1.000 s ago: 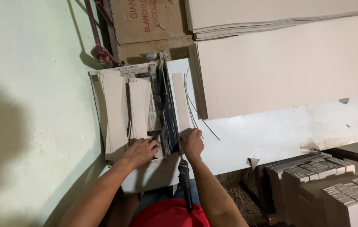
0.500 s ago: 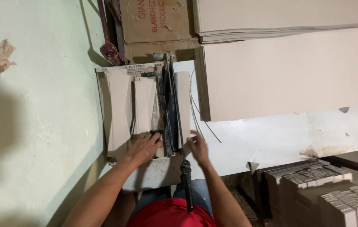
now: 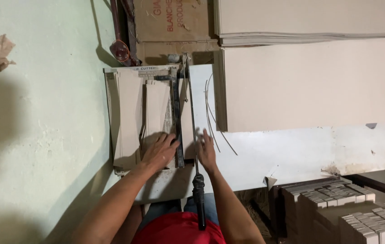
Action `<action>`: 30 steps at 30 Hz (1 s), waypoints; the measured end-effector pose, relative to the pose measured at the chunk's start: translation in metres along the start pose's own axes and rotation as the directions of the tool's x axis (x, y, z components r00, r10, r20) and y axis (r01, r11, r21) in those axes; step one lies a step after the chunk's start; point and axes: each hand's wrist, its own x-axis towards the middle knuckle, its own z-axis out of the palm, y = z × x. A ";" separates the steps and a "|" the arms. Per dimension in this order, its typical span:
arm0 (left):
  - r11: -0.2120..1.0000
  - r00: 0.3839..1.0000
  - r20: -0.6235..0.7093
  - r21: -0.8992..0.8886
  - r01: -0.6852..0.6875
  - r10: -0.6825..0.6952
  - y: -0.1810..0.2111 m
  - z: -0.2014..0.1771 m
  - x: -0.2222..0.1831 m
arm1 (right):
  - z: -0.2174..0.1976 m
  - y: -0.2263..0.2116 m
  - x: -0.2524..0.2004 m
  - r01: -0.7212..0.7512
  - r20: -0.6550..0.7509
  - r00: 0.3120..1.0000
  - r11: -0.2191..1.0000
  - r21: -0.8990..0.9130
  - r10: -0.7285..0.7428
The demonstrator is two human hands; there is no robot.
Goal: Using a manual paper cutter to slice cardboard sheets into thin strips, likely for use in weaving.
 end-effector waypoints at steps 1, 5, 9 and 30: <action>0.990 0.999 -0.031 0.143 0.018 -0.013 -0.001 0.009 0.006 | 0.012 0.015 0.016 0.145 0.045 0.988 0.989 0.010 -0.145; 0.966 0.979 -0.173 0.217 0.141 -0.104 0.016 -0.018 0.032 | 0.010 0.021 0.036 0.132 0.157 0.978 0.990 0.039 -0.136; 0.888 0.865 0.204 0.144 0.436 -0.458 0.034 -0.032 0.079 | 0.006 0.012 0.032 0.121 0.153 0.979 0.989 0.084 -0.132; 0.798 0.695 0.399 0.376 0.471 -0.598 0.032 -0.004 0.103 | 0.064 0.081 -0.133 0.128 0.069 0.992 0.804 -0.581 -0.108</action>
